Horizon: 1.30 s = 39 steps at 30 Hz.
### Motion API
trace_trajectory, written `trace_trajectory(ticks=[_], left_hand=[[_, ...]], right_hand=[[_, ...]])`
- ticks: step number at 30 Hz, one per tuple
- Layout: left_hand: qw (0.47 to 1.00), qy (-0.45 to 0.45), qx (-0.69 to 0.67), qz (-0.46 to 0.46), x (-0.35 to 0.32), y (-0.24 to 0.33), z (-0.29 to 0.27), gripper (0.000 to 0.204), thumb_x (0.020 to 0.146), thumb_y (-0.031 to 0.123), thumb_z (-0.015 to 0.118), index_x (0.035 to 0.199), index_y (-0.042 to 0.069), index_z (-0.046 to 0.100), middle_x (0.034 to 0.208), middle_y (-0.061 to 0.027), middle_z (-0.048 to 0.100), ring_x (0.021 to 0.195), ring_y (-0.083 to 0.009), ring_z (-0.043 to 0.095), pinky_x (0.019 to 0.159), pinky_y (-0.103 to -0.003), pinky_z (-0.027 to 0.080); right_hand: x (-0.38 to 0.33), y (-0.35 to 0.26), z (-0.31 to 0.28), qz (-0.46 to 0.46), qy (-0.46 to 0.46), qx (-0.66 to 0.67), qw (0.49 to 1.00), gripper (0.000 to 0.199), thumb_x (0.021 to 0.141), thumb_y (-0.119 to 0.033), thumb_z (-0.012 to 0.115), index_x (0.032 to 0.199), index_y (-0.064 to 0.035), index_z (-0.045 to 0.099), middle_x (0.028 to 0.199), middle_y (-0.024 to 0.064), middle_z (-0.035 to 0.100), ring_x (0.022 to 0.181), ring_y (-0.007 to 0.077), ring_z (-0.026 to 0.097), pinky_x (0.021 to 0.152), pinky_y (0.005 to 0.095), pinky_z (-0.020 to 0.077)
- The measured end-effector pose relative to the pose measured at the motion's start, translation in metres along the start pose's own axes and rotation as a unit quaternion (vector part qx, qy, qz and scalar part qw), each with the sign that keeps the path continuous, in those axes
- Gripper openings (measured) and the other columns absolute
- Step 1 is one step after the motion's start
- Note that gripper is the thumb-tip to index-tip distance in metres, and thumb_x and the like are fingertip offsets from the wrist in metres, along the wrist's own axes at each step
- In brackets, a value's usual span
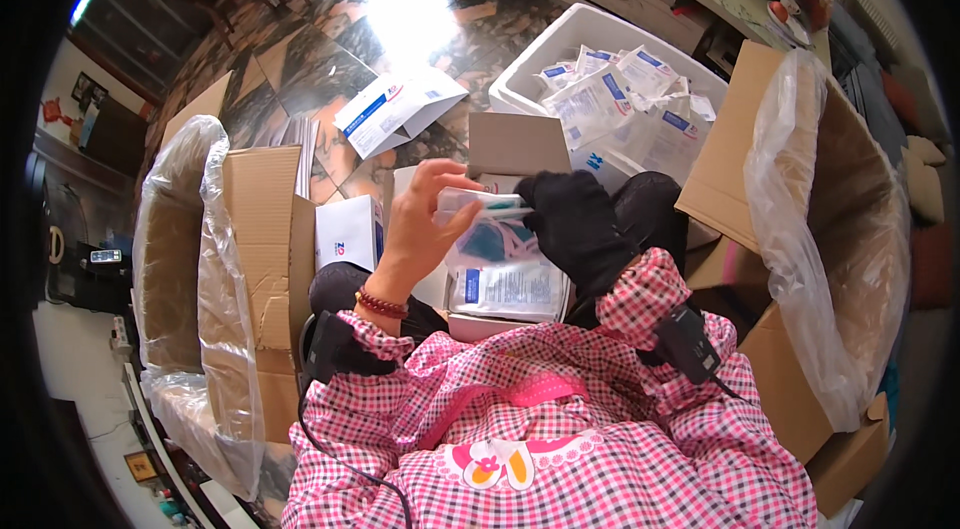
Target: Sorting, untangling, and organizing green face masks before packing them into plastic bags and cardboard boxes.
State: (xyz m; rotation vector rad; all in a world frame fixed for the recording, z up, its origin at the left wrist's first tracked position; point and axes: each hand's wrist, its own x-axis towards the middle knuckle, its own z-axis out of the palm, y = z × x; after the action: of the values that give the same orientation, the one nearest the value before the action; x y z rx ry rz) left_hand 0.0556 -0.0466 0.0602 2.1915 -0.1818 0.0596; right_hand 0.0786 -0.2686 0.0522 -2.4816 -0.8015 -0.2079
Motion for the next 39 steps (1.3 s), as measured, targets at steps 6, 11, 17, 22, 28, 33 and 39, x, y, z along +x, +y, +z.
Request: trace_trajectory(ticks=[6,11,17,22,28,33,39], left_hand=[[0.994,0.000,-0.107,-0.009,-0.066,-0.088,0.057,0.048,0.085,0.009,0.077,0.128,0.006,0.056,0.110,-0.0127,0.068,0.101,-0.0270,0.068,0.087,-0.036,0.054],[0.998,0.053,-0.022,0.023,-0.080,-0.087,0.070,0.040,0.087,0.011,0.075,0.123,0.006,0.057,0.106,-0.0142,0.067,0.096,-0.0320,0.068,0.082,-0.038,0.056],[0.981,0.157,-0.113,0.004,-0.088,-0.077,0.056,0.025,0.085,0.009,0.078,0.107,0.004,0.065,0.094,-0.0082,0.068,0.084,-0.0170,0.069,0.067,-0.028,0.055],[0.988,0.135,-0.069,0.008,-0.084,-0.064,0.052,0.016,0.086,0.010,0.077,0.097,0.003,0.068,0.085,-0.0049,0.066,0.076,-0.0124,0.066,0.061,-0.025,0.053],[0.987,0.110,-0.120,0.017,-0.080,-0.049,0.051,0.013,0.093,0.013,0.070,0.094,0.001,0.065,0.078,-0.0061,0.060,0.066,-0.0144,0.055,0.057,-0.027,0.044],[0.983,0.080,-0.164,-0.005,-0.078,-0.035,0.047,0.019,0.098,0.016,0.064,0.089,-0.001,0.061,0.075,-0.0076,0.058,0.062,-0.0181,0.050,0.057,-0.030,0.040],[0.970,0.107,-0.215,-0.047,-0.084,-0.024,0.061,0.021,0.100,0.013,0.062,0.082,0.001,0.060,0.066,0.0058,0.044,0.063,-0.0034,0.035,0.054,-0.024,0.028]], right_hand=[[-0.036,0.001,0.035,0.047,-0.065,0.027,0.996,0.028,0.075,-0.019,0.075,0.099,-0.0047,0.071,0.090,0.0172,0.068,0.088,0.0359,0.066,0.080,0.0465,0.0491],[-0.031,-0.014,0.032,-0.004,-0.080,-0.032,0.996,0.039,0.072,-0.023,0.079,0.107,-0.0067,0.071,0.100,0.0152,0.068,0.092,0.0342,0.064,0.083,0.0459,0.0483],[-0.035,-0.009,0.044,-0.041,-0.122,-0.069,0.989,0.038,0.076,-0.026,0.077,0.107,-0.0055,0.069,0.094,0.0148,0.066,0.088,0.0336,0.064,0.081,0.0463,0.0467],[-0.029,-0.025,0.046,-0.074,-0.043,0.030,0.996,0.037,0.077,-0.024,0.077,0.108,-0.0063,0.069,0.095,0.0145,0.067,0.089,0.0342,0.065,0.082,0.0459,0.0478],[-0.024,-0.018,0.057,-0.034,-0.092,0.149,0.984,0.026,0.080,-0.025,0.076,0.096,-0.0045,0.071,0.085,0.0172,0.067,0.082,0.0374,0.066,0.072,0.0450,0.0517],[-0.029,-0.024,0.059,-0.031,-0.101,0.183,0.977,0.026,0.084,-0.030,0.072,0.091,-0.0053,0.070,0.083,0.0158,0.068,0.081,0.0362,0.067,0.070,0.0459,0.0513],[-0.036,-0.039,0.049,-0.118,-0.035,0.081,0.989,0.017,0.085,-0.027,0.069,0.084,-0.0107,0.069,0.074,0.0104,0.065,0.071,0.0328,0.063,0.063,0.0435,0.0485]])
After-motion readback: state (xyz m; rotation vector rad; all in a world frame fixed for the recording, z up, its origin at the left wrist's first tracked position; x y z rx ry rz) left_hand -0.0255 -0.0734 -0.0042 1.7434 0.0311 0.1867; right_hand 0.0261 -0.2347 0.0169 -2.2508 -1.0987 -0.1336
